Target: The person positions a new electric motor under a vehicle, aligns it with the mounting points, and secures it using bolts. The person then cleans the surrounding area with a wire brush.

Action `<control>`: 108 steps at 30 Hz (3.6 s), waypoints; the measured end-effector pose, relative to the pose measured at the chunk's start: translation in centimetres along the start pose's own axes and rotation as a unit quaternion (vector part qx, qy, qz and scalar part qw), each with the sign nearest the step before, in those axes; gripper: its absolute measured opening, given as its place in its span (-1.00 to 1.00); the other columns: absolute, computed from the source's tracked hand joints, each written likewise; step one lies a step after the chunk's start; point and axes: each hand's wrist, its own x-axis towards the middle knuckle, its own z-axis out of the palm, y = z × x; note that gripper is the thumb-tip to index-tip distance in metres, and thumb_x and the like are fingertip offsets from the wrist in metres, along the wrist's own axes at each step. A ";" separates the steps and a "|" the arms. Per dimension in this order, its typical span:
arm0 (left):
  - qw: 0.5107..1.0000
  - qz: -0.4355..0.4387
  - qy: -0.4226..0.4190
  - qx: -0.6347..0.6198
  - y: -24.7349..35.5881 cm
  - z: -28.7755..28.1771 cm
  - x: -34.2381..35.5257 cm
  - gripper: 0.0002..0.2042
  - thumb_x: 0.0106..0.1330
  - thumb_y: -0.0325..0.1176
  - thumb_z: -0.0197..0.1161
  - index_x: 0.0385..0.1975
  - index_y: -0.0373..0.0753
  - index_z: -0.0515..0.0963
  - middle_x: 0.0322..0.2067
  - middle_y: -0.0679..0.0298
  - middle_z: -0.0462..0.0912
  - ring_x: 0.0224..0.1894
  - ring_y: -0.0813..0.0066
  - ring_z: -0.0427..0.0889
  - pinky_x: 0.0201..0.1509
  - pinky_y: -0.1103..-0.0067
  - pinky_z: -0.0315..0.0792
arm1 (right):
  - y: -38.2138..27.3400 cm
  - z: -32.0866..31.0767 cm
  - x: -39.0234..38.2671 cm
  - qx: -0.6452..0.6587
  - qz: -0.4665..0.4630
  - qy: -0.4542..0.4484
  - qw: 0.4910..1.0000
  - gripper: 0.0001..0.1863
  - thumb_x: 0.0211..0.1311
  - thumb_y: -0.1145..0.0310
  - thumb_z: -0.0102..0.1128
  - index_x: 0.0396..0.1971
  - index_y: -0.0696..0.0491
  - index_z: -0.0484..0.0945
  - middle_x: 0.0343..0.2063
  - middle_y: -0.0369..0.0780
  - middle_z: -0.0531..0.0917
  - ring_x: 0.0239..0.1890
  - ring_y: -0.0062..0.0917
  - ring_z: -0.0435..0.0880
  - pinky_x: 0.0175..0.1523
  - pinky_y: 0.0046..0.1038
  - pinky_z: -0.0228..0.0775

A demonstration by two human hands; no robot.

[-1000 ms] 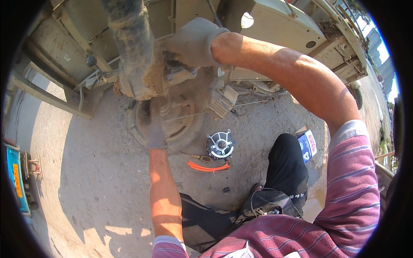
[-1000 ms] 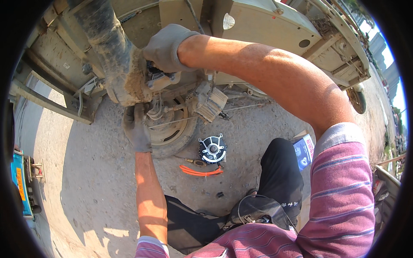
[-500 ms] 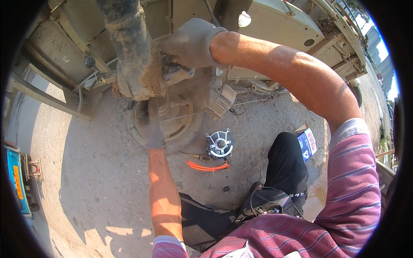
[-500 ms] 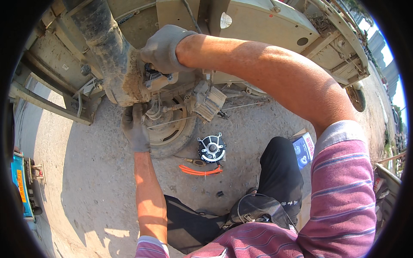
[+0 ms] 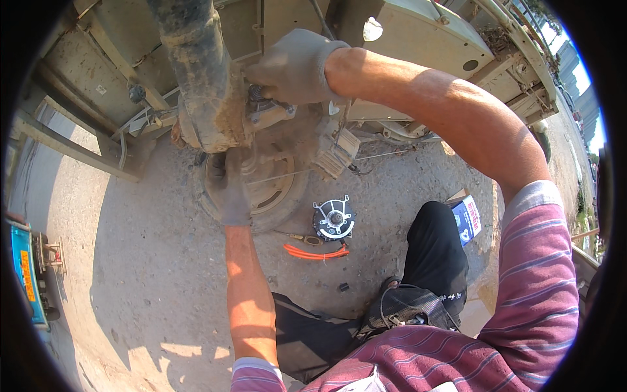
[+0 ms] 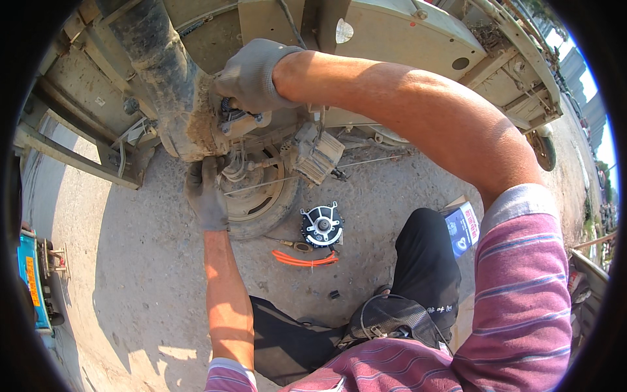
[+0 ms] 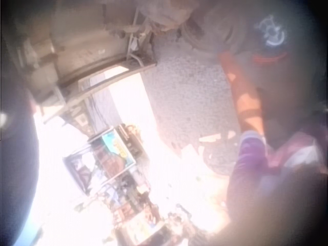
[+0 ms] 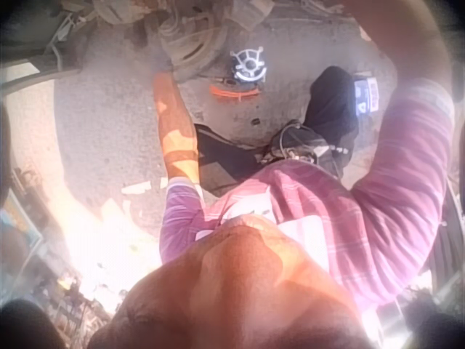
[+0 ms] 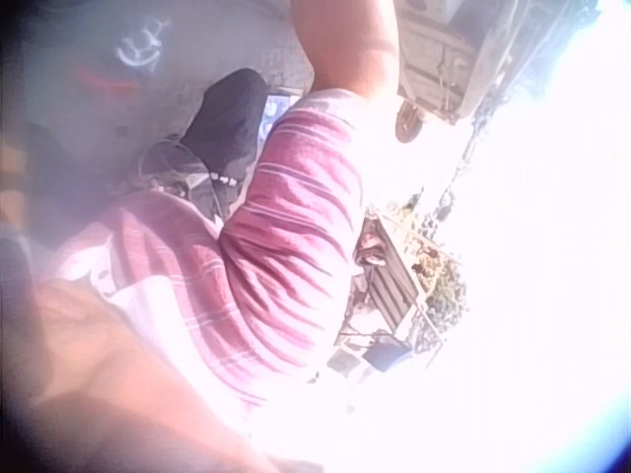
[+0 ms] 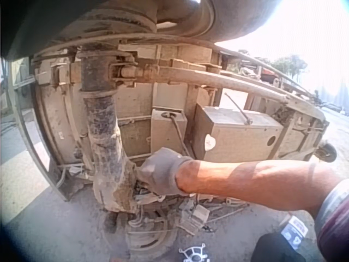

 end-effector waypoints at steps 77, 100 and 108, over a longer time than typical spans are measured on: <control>1.000 -0.016 0.013 -0.001 -0.6 -0.3 -0.2 -0.75 0.59 -0.32 0.34 0.02 -0.43 0.69 -0.19 0.21 0.83 -0.13 0.52 0.78 0.05 0.54 0.57 | 0.8 0.3 -1.3 0.054 0.028 -0.005 0.998 -0.63 0.43 0.12 0.28 0.13 -0.10 0.75 -0.14 -0.15 0.85 -0.02 -0.13 0.82 0.12 -0.14 0.66; 0.999 -0.028 -0.003 0.032 -0.3 -0.5 -0.3 -0.68 0.57 -0.22 0.35 0.05 -0.39 0.71 -0.10 0.26 0.81 -0.05 0.52 0.71 0.12 0.51 0.53 | 0.5 0.1 -1.7 0.097 0.017 0.010 0.995 -0.56 0.50 0.04 0.20 0.19 -0.03 0.68 -0.04 -0.05 0.80 0.04 -0.08 0.79 0.18 -0.12 0.63; 0.999 0.001 -0.008 0.050 0.0 -0.3 -0.1 -0.75 0.59 -0.29 0.32 -0.04 -0.41 0.72 -0.19 0.27 0.83 -0.14 0.59 0.71 0.03 0.57 0.53 | 0.4 -1.2 -2.4 0.128 0.018 0.011 0.992 -0.59 0.48 0.06 0.22 0.11 0.00 0.72 -0.10 -0.03 0.82 0.02 -0.07 0.80 0.20 -0.12 0.63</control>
